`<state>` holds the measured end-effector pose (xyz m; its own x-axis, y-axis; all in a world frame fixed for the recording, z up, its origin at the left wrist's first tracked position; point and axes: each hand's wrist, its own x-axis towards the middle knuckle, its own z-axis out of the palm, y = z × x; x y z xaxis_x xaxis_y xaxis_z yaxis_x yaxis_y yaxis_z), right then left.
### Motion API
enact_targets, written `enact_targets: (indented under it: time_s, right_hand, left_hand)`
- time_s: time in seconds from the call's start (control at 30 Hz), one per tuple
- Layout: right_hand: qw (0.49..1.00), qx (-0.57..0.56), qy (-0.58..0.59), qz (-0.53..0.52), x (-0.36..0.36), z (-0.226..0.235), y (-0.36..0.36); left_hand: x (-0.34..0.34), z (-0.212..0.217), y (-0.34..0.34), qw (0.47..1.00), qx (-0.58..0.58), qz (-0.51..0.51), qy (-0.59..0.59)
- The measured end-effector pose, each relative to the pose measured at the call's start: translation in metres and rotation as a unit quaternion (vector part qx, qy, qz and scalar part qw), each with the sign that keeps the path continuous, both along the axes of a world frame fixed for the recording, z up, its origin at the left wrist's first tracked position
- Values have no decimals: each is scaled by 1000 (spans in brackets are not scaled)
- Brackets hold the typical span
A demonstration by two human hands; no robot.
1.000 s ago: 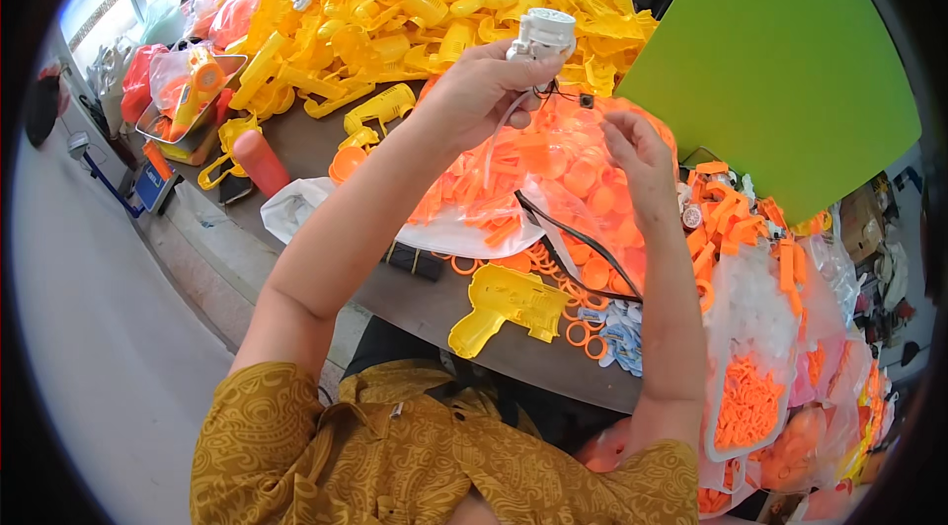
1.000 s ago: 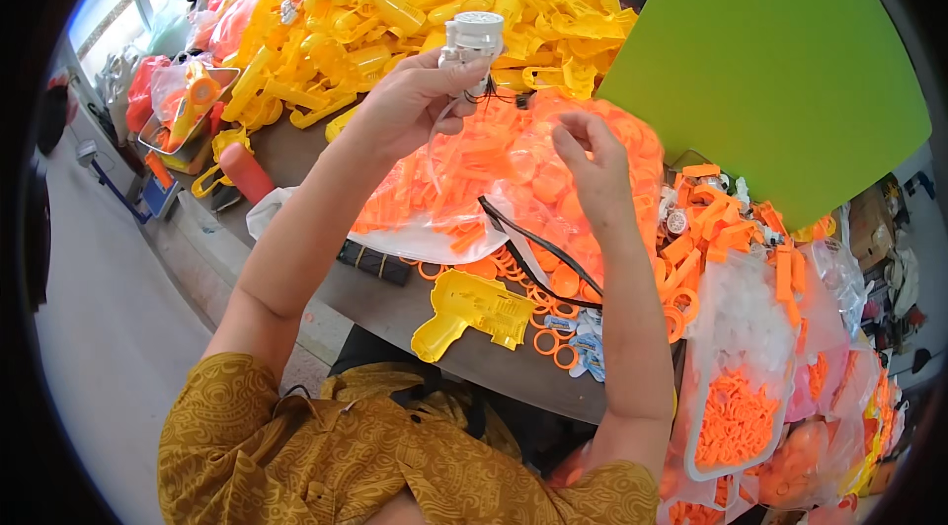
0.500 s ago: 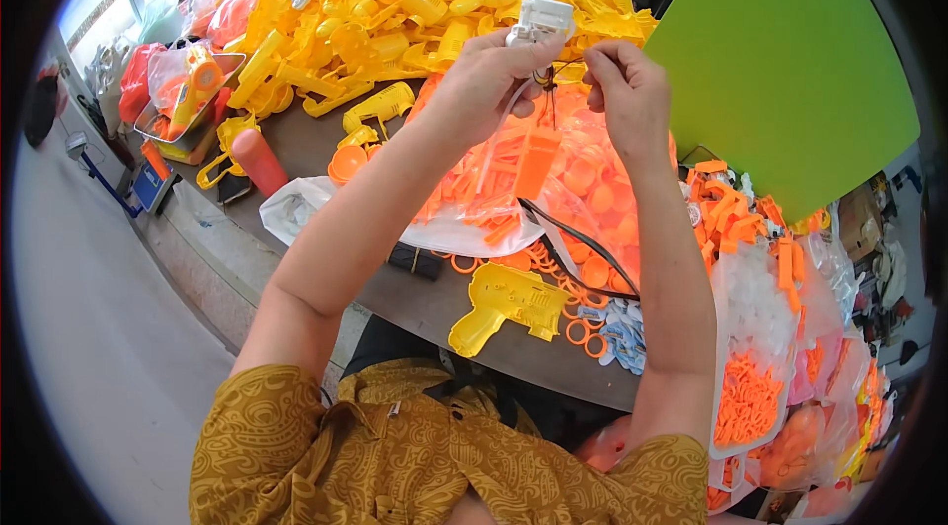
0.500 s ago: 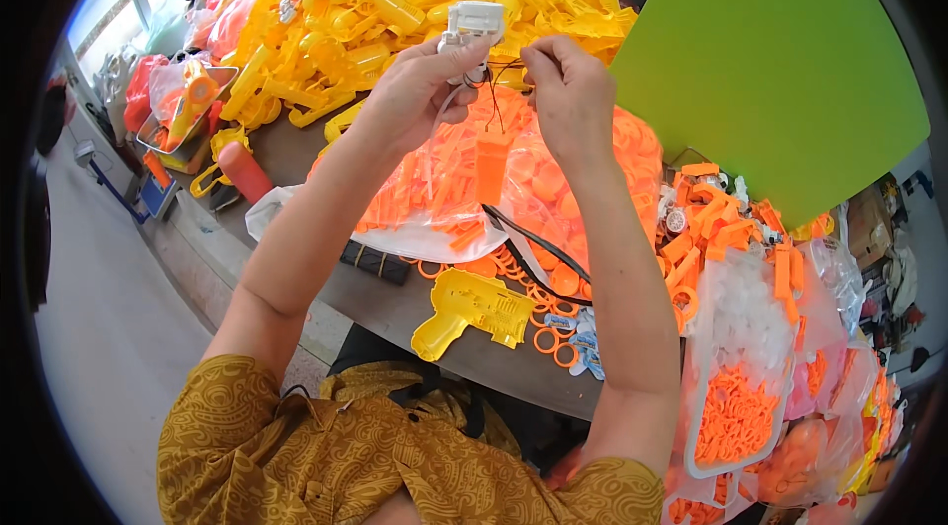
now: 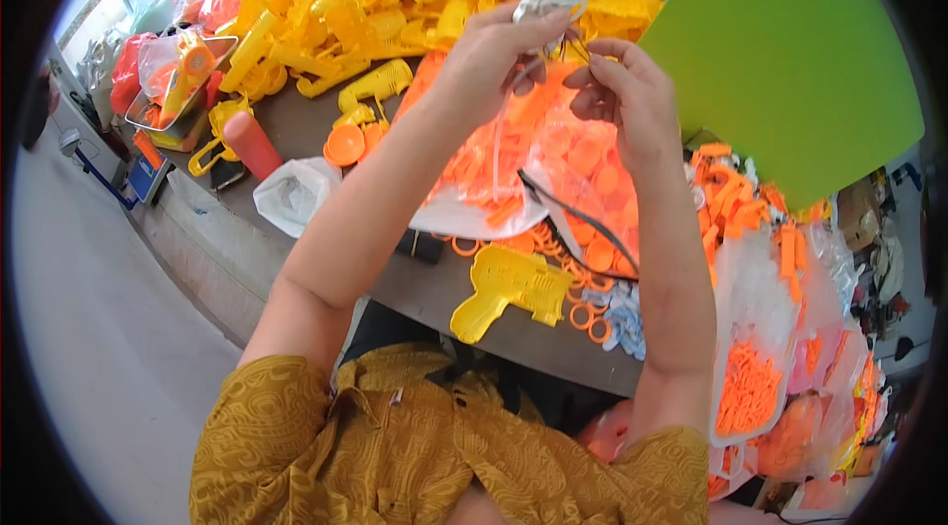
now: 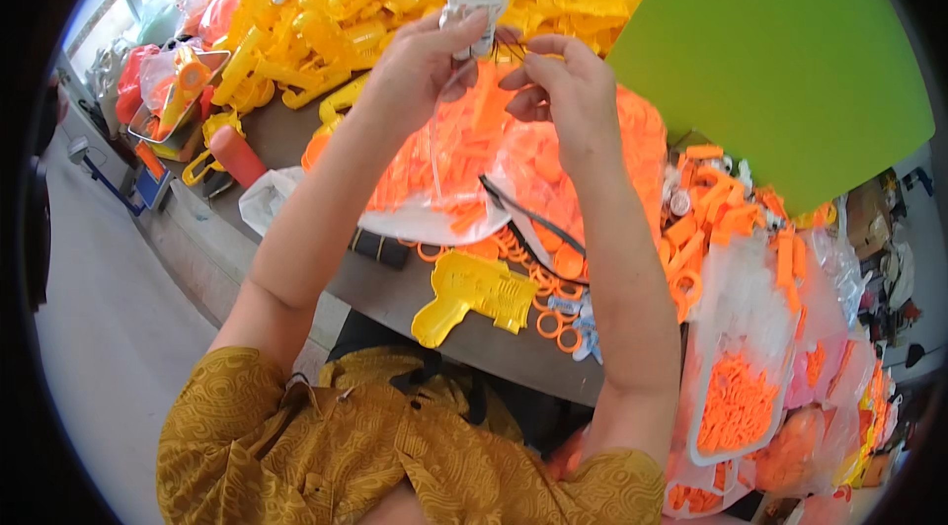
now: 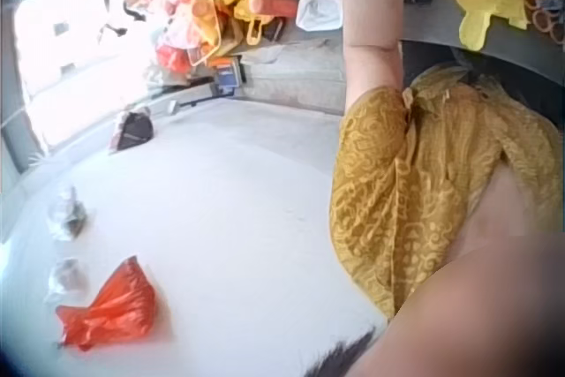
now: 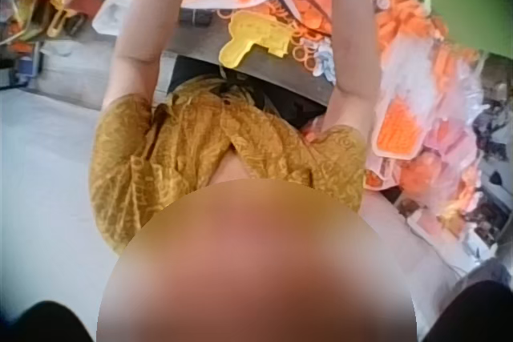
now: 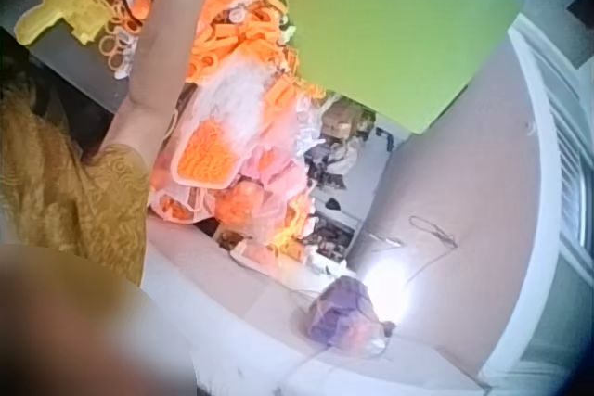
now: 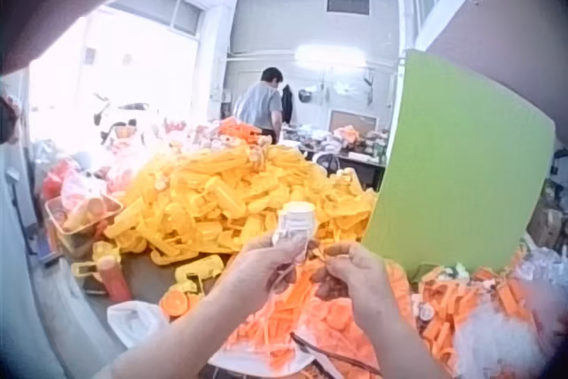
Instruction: Assembling plastic toy gun components and applying labels/stickers.
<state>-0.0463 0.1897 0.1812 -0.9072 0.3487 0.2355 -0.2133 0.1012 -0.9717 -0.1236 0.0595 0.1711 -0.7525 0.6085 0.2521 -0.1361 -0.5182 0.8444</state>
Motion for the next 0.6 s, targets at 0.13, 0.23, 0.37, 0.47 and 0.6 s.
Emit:
enact_targets:
  time_s: [0.13,0.23,0.37,0.47,0.6]
  right_hand:
    - [992,113,-52,34,9,-10,3]
    - [985,163,-52,-3,23,-27,9]
    - [953,283,-108,-30,62,-48,-2]
    - [982,152,-116,-2,95,-79,-21]
    - [964,-23,-264,9,132,-108,-34]
  left_hand:
    - [-10,-7,1,988,-73,-32,129]
    - [-12,-12,2,978,-132,-92,130]
    - [21,-26,4,944,-162,-209,199]
    - [38,-55,-4,880,-262,-222,328]
    - [68,-84,-12,854,-302,-175,385]
